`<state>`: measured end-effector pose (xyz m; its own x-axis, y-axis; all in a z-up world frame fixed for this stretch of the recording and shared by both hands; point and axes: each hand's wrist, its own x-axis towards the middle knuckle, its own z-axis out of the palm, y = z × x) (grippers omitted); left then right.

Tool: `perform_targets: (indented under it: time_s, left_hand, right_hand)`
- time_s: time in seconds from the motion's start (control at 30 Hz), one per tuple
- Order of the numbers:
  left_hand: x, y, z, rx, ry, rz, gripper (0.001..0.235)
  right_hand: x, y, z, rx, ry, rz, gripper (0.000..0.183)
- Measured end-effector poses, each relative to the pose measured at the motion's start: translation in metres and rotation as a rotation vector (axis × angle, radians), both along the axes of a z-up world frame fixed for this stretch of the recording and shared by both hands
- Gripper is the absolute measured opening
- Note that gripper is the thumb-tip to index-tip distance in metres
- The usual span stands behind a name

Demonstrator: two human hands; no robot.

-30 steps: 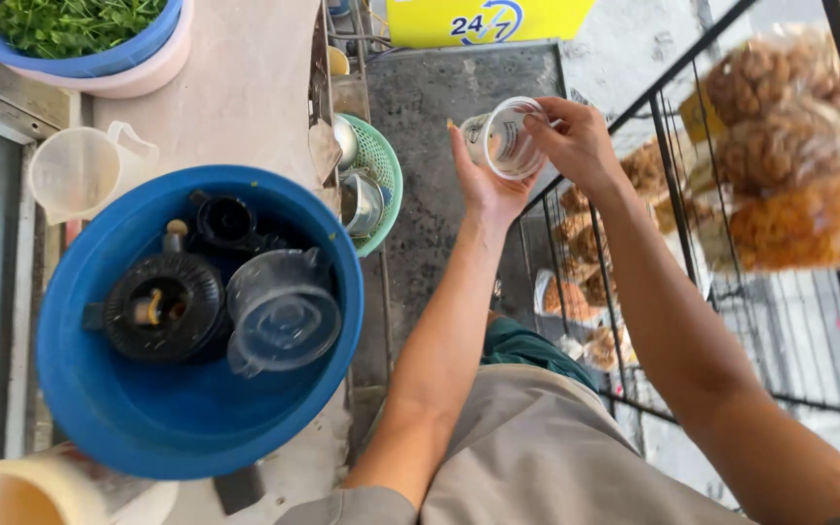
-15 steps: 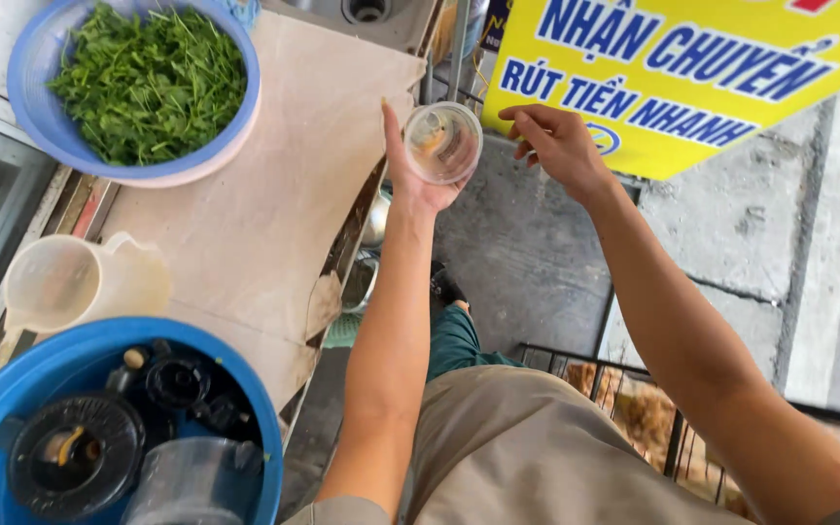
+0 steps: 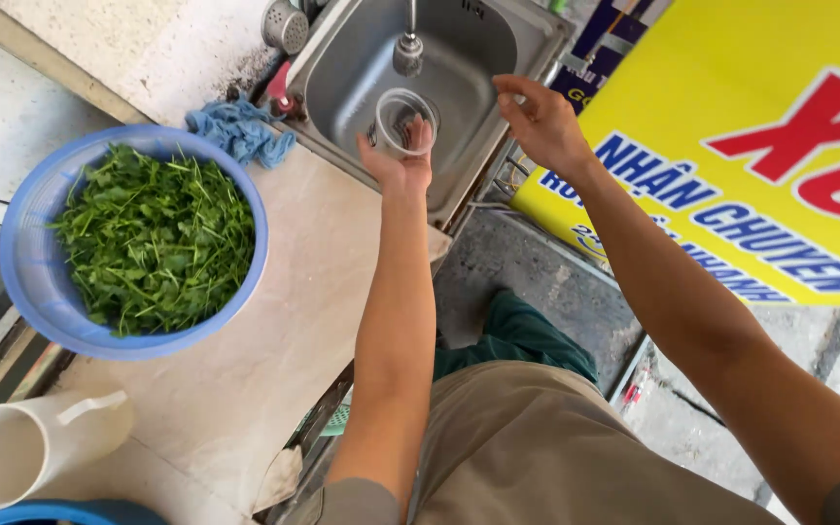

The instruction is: Washing herbs and equipment in a sink, then sharpening a knife on a whetstone.

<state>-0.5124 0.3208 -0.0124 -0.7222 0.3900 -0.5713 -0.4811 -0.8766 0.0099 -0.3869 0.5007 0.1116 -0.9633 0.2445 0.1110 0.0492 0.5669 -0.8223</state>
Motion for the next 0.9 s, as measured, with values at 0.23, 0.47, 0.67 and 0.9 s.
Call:
perform_targets:
  time_s: [0.23,0.47,0.67,0.9]
  left_hand:
    - [-0.061,0.067,-0.051,-0.004,-0.278,0.293,0.075]
    - [-0.082,0.092,-0.097,-0.058,-0.331,0.346,0.064]
    - [-0.096,0.098,-0.131,-0.011,-0.237,0.425,0.051]
    - [-0.117,0.111,-0.123,0.011,-0.241,0.356,0.054]
  right_hand:
    - [-0.204,0.080,-0.068,0.174,0.181,0.308,0.053]
    - [-0.330,0.090,-0.111,0.615,0.207,0.561,0.089]
    - [-0.358,0.078,-0.124,0.609,0.141,0.574,0.088]
    - [-0.388,0.095,-0.102,0.724,0.050,0.695,0.022]
